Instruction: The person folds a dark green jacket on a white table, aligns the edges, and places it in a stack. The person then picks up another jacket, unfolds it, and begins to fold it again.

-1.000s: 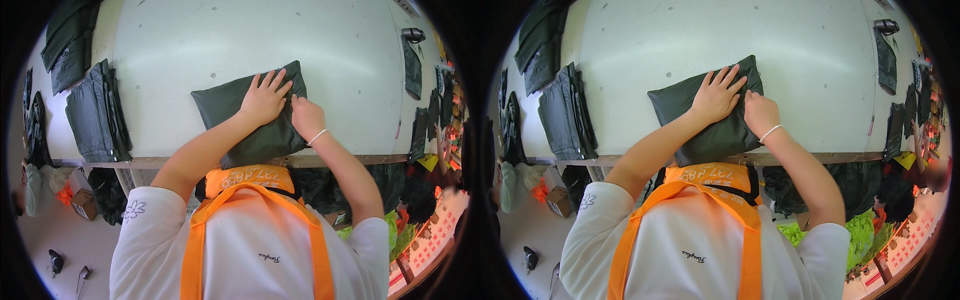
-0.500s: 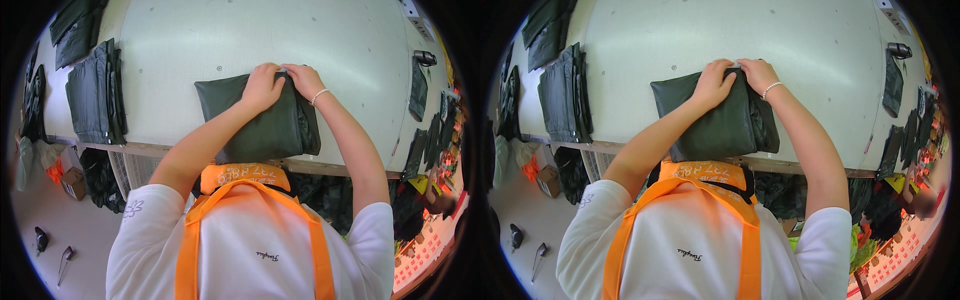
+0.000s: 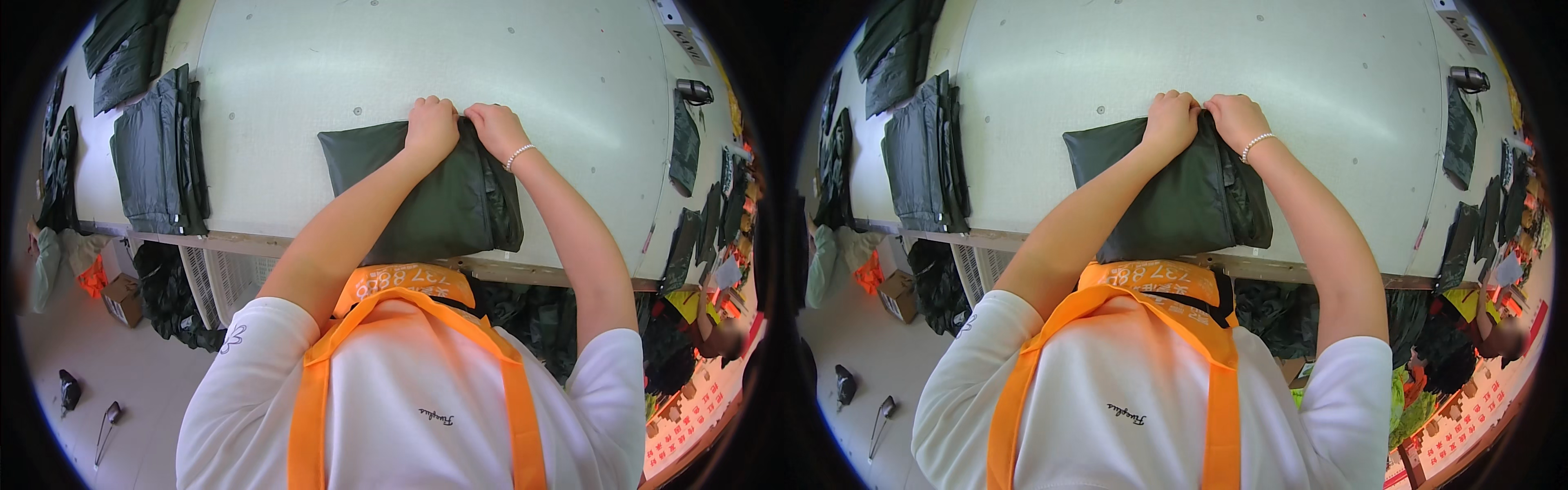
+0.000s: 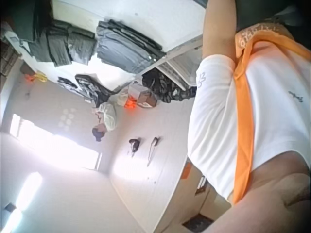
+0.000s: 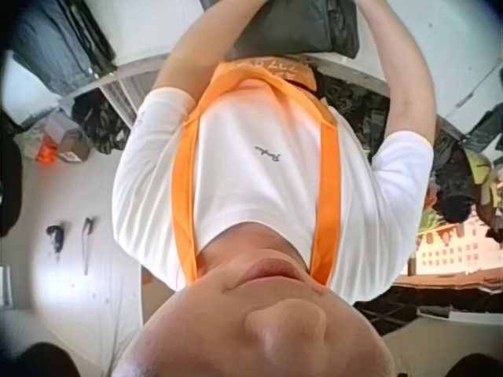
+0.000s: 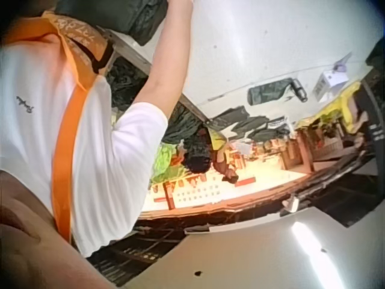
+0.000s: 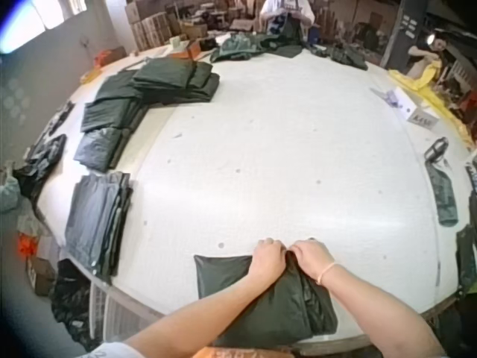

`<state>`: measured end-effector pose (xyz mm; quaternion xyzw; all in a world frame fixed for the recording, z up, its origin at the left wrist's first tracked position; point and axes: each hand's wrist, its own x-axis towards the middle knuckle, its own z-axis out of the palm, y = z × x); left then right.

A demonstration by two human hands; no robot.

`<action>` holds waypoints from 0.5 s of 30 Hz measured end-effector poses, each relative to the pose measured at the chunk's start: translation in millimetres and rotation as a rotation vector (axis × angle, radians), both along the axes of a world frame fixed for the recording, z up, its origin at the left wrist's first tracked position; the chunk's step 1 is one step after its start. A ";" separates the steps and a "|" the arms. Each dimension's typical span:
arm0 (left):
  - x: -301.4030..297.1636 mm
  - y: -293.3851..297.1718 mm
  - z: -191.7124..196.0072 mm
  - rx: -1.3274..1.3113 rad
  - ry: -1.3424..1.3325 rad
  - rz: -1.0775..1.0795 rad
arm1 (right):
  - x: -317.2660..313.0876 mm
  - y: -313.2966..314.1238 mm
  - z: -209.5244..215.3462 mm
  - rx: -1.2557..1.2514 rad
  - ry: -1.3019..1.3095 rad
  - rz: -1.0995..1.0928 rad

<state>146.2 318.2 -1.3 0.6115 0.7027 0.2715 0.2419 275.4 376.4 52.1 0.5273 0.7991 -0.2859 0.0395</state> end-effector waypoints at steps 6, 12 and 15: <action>0.2 1.7 -4.1 -0.033 -0.001 0.007 | 2.2 -1.4 -7.9 0.071 0.025 -0.012; -3.6 9.8 0.5 -0.136 0.026 -0.037 | -3.0 -11.0 5.9 0.099 0.005 -0.064; -3.7 12.9 -2.2 -0.172 0.067 -0.046 | 0.7 -12.6 8.6 0.017 0.062 -0.127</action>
